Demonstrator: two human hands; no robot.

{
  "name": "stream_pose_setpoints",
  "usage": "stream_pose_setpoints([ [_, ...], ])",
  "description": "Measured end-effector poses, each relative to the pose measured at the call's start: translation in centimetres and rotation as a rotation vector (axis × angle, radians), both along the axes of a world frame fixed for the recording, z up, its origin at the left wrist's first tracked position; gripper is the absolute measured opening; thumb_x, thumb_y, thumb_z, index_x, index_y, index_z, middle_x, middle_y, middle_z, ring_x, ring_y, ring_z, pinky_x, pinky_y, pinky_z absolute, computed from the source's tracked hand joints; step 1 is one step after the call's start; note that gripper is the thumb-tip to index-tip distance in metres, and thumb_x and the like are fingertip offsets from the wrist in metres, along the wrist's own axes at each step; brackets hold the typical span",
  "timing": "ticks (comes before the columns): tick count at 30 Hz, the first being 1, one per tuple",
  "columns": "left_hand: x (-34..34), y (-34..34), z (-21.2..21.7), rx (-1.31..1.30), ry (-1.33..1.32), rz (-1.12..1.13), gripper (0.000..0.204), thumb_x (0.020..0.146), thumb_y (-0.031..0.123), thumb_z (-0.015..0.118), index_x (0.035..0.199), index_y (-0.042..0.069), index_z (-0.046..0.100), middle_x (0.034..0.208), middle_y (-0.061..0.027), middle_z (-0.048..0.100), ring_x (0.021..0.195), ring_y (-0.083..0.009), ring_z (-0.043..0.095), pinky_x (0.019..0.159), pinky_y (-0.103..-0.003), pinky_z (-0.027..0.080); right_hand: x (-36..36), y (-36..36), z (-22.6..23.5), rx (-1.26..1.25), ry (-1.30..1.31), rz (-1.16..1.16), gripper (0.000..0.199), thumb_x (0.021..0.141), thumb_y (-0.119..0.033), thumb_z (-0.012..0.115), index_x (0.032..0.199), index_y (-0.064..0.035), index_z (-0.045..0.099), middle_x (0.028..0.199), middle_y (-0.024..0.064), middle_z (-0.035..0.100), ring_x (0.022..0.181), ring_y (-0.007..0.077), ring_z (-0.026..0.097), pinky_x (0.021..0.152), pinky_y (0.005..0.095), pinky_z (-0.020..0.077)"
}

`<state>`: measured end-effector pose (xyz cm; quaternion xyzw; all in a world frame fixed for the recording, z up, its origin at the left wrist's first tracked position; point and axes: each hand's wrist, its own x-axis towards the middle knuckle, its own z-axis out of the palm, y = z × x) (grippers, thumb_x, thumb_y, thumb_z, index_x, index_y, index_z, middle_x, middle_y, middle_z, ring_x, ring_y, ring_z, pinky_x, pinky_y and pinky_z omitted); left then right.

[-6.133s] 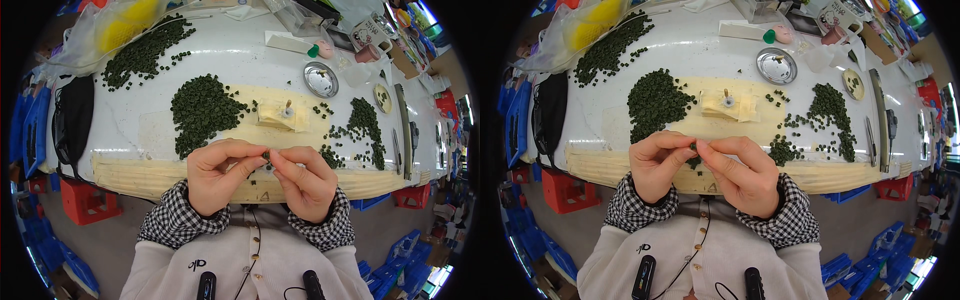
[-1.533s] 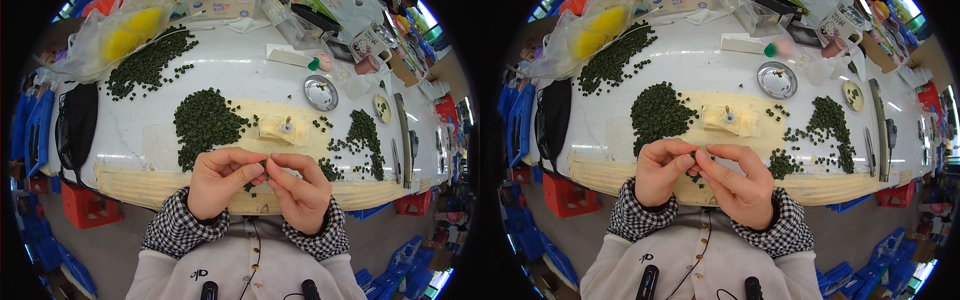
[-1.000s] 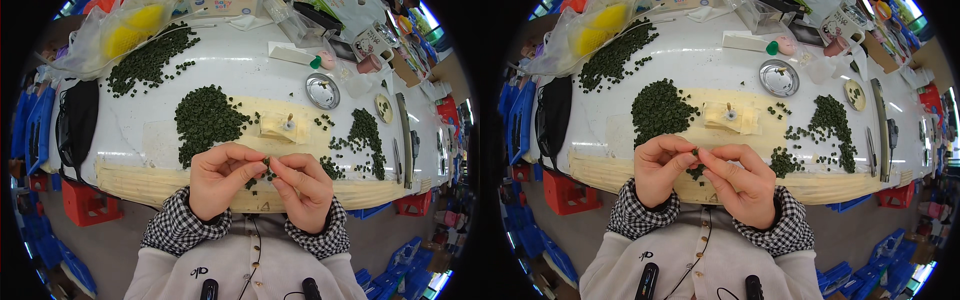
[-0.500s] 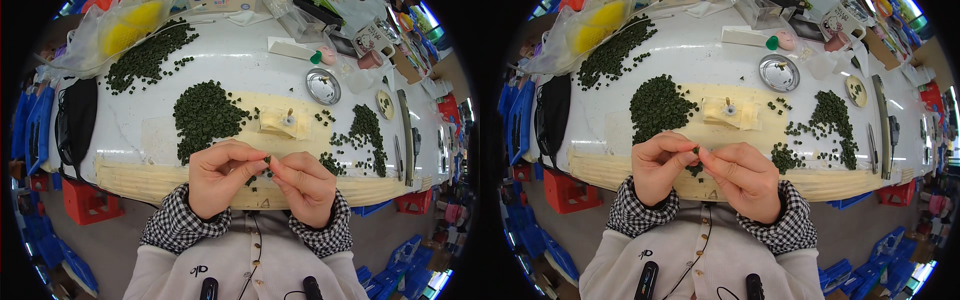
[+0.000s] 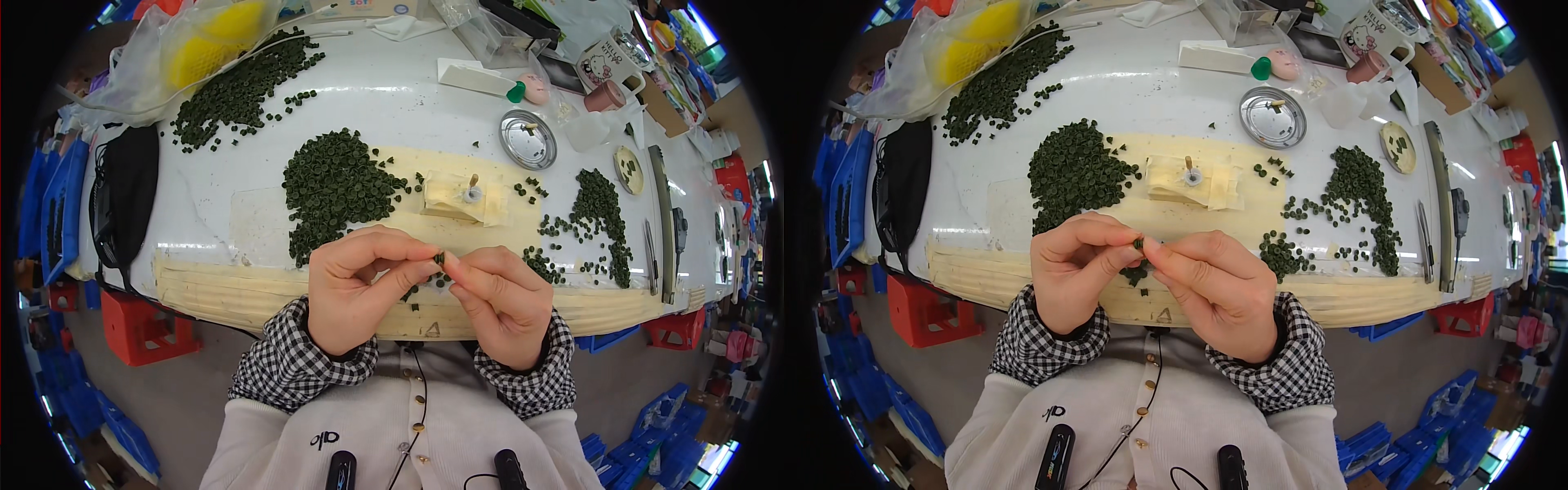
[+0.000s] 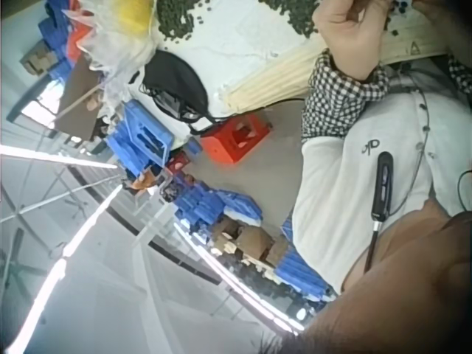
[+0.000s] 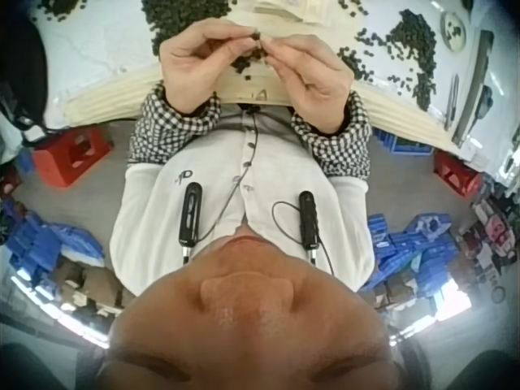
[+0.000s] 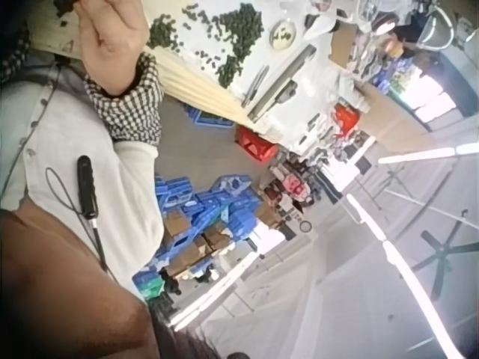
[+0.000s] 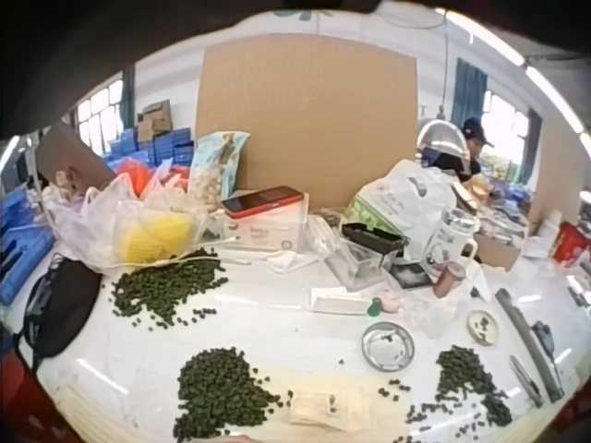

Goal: Inspecting and sorting small green plastic toy components and black connectors on a factory workbench.

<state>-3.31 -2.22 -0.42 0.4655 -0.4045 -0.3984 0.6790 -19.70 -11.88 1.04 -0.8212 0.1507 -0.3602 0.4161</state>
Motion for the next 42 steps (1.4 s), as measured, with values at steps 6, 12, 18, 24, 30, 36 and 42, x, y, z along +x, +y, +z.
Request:
stream_pose_setpoints([
  [6,0.0,0.1,-0.1,0.003,0.022,-0.006,0.019,0.084,-0.011,0.066,0.102,-0.006,0.067,0.1,-0.0126,0.067,0.091,-0.0151,0.064,0.08,-0.025,0.053,0.0,0.0,0.3,-0.01,0.021,-0.01,0.033,0.078,0.005,0.072,0.111,-0.0008,0.07,0.092,0.0097,0.067,0.076,0.0184,0.063,0.065,0.0257,0.0513],
  [12,0.0,0.1,0.0,0.005,0.011,0.008,0.019,0.083,-0.011,0.067,0.102,-0.006,0.068,0.099,-0.0121,0.067,0.09,-0.0141,0.064,0.08,-0.025,0.053,-0.1,-0.1,0.8,0.015,0.022,-0.057,0.035,0.078,0.006,0.072,0.113,-0.0007,0.069,0.092,0.0113,0.066,0.076,0.0193,0.063,0.067,0.0255,0.0516],
  [18,-0.1,0.0,0.3,0.072,0.002,0.053,0.015,0.086,-0.01,0.064,0.1,-0.005,0.066,0.095,-0.0118,0.067,0.085,-0.0141,0.066,0.075,-0.025,0.054,0.2,-3.5,3.0,-0.263,0.126,-0.355,0.028,0.078,0.0,0.074,0.105,-0.0006,0.069,0.087,0.0111,0.063,0.076,0.0227,0.062,0.068,0.0293,0.05],
  [24,-0.2,0.0,0.1,0.062,0.059,0.058,0.017,0.086,-0.007,0.067,0.103,-0.005,0.067,0.097,-0.0091,0.067,0.087,-0.0103,0.064,0.077,-0.022,0.051,2.7,-5.6,2.6,-0.423,0.24,-0.29,0.014,0.078,-0.007,0.073,0.09,-0.0019,0.068,0.084,0.0094,0.06,0.079,0.0261,0.058,0.069,0.0346,0.0466],
  [30,-0.1,0.0,-0.2,0.048,0.044,0.064,0.017,0.086,-0.007,0.067,0.103,-0.005,0.068,0.097,-0.0092,0.067,0.087,-0.0106,0.064,0.077,-0.022,0.051,2.4,-5.4,2.8,-0.419,0.185,-0.304,0.012,0.077,-0.004,0.074,0.088,-0.0023,0.068,0.084,0.0087,0.061,0.076,0.0252,0.059,0.066,0.0335,0.0471],
  [36,-0.2,0.0,0.0,0.07,0.044,0.083,0.017,0.085,-0.008,0.068,0.102,-0.005,0.068,0.096,-0.0093,0.067,0.086,-0.011,0.063,0.074,-0.022,0.05,1.5,-3.3,5.0,-0.318,-0.084,-0.184,0.01,0.081,0.0,0.072,0.089,0.0013,0.066,0.085,0.011,0.063,0.077,0.0213,0.062,0.066,0.0292,0.0491],
  [42,-0.3,0.0,0.0,0.069,0.035,0.083,0.017,0.084,-0.009,0.068,0.1,-0.005,0.068,0.095,-0.0094,0.067,0.085,-0.0112,0.062,0.074,-0.023,0.049,2.2,-2.5,2.5,0.049,-0.127,0.017,0.009,0.089,0.0,0.064,0.095,0.0034,0.059,0.088,0.011,0.062,0.072,0.021,0.064,0.066,0.0273,0.053],
])
